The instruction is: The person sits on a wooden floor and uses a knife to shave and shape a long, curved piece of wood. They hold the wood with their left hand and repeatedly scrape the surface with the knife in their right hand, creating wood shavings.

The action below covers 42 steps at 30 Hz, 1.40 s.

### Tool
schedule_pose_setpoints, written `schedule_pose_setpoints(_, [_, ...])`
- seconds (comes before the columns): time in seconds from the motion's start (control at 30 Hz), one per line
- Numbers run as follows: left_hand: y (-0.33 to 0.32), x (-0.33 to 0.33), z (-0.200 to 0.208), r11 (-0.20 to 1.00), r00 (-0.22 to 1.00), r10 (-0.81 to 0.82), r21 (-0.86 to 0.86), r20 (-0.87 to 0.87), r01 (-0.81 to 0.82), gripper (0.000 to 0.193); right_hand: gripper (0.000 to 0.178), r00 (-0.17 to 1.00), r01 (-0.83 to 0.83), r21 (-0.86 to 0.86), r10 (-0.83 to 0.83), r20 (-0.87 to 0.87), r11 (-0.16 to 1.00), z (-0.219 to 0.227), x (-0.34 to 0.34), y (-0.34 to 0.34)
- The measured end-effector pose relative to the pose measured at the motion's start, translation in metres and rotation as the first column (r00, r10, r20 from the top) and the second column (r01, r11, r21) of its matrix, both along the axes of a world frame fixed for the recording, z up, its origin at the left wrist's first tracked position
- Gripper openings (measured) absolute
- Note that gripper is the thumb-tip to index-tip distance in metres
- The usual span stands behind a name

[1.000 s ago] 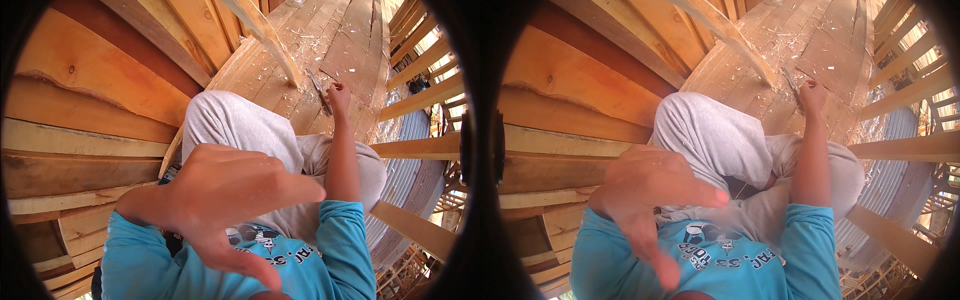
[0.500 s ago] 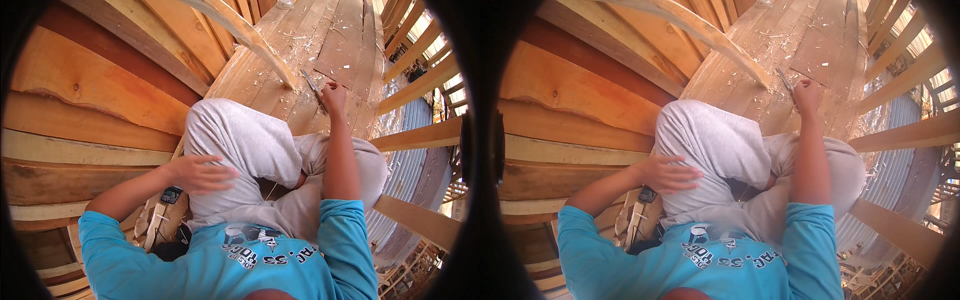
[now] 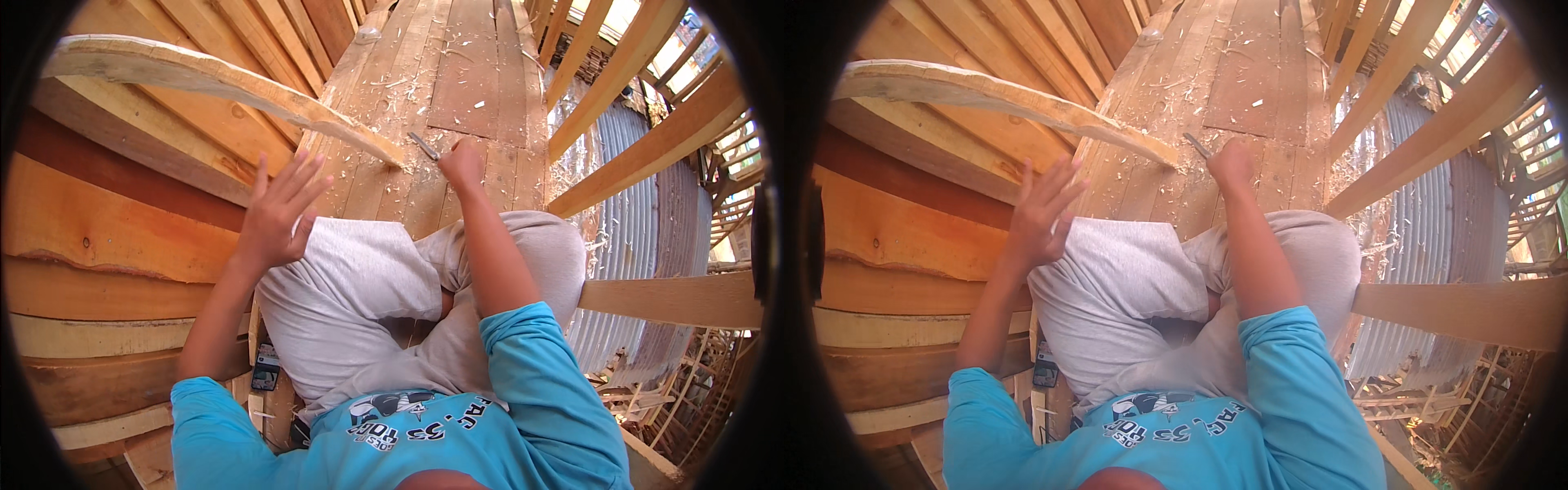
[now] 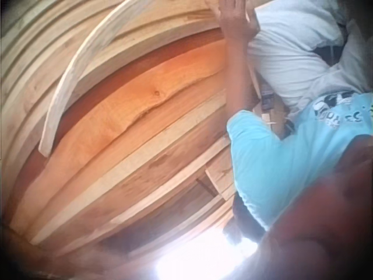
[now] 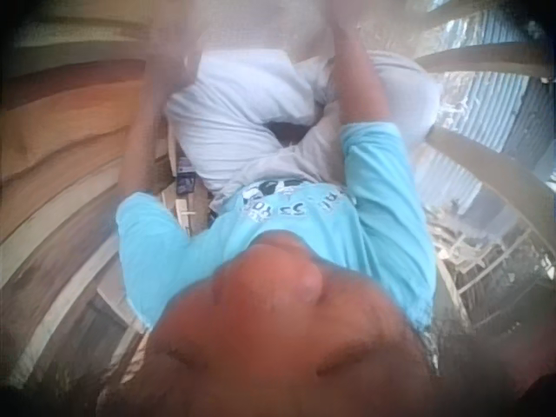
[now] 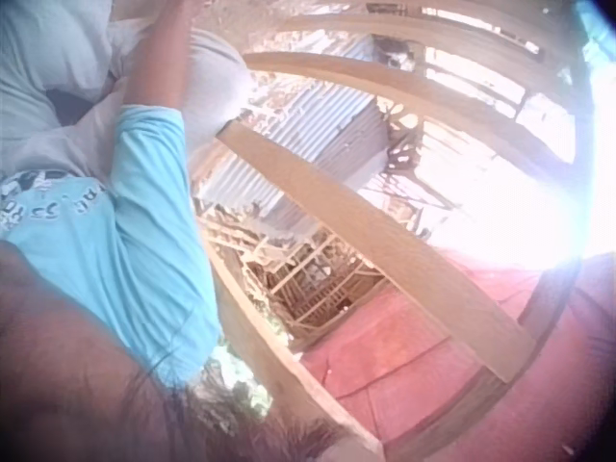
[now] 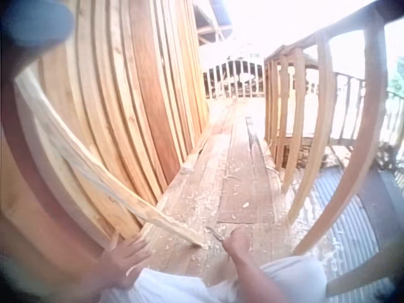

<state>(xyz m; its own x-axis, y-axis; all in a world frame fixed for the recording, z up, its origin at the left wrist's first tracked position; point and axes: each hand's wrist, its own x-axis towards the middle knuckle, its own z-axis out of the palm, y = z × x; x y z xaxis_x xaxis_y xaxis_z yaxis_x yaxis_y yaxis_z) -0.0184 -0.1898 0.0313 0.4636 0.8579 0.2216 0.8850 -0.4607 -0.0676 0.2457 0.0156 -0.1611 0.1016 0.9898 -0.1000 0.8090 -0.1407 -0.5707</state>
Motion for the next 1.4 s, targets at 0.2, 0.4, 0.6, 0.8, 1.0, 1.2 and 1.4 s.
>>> schedule_pose_setpoints(0.2, [0.097,0.01,0.067,0.601,0.507,-0.413,0.645,0.757,-0.472,0.063,0.029,0.968,-0.067,-0.215,0.116,0.224,0.974,-0.039,0.023,0.003])
schedule_pose_setpoints(0.4, [0.139,0.007,0.008,0.457,0.51,-0.52,0.728,0.685,-0.511,0.085,0.025,0.972,-0.156,-0.161,0.181,0.149,0.974,-0.036,0.005,0.015])
schedule_pose_setpoints(0.6, [0.15,-0.015,-0.043,0.891,-0.169,-0.397,0.335,0.902,-0.306,0.071,0.029,0.991,-0.112,-0.113,0.103,-0.084,0.987,0.012,-0.036,0.025])
schedule_pose_setpoints(0.8, [0.165,-0.016,-0.048,0.936,-0.514,-0.313,0.35,0.798,-0.027,0.056,0.032,0.814,-0.255,0.028,0.23,-0.534,0.967,0.014,-0.047,0.019])
schedule_pose_setpoints(1.0, [0.162,-0.024,-0.04,0.963,-0.469,-0.201,0.261,0.86,0.064,0.037,0.05,0.819,-0.318,-0.15,0.191,-0.54,0.936,0.046,-0.076,0.005])
schedule_pose_setpoints(1.2, [0.17,-0.017,-0.033,0.973,-0.454,-0.168,0.222,0.875,0.068,0.026,0.063,0.95,-0.251,-0.316,0.17,-0.261,0.915,0.049,-0.103,0.005])
schedule_pose_setpoints(1.4, [0.168,-0.024,-0.034,0.951,-0.431,-0.155,0.252,0.889,0.177,0.022,0.05,0.944,-0.306,-0.423,0.213,-0.252,0.853,0.067,-0.099,0.01])
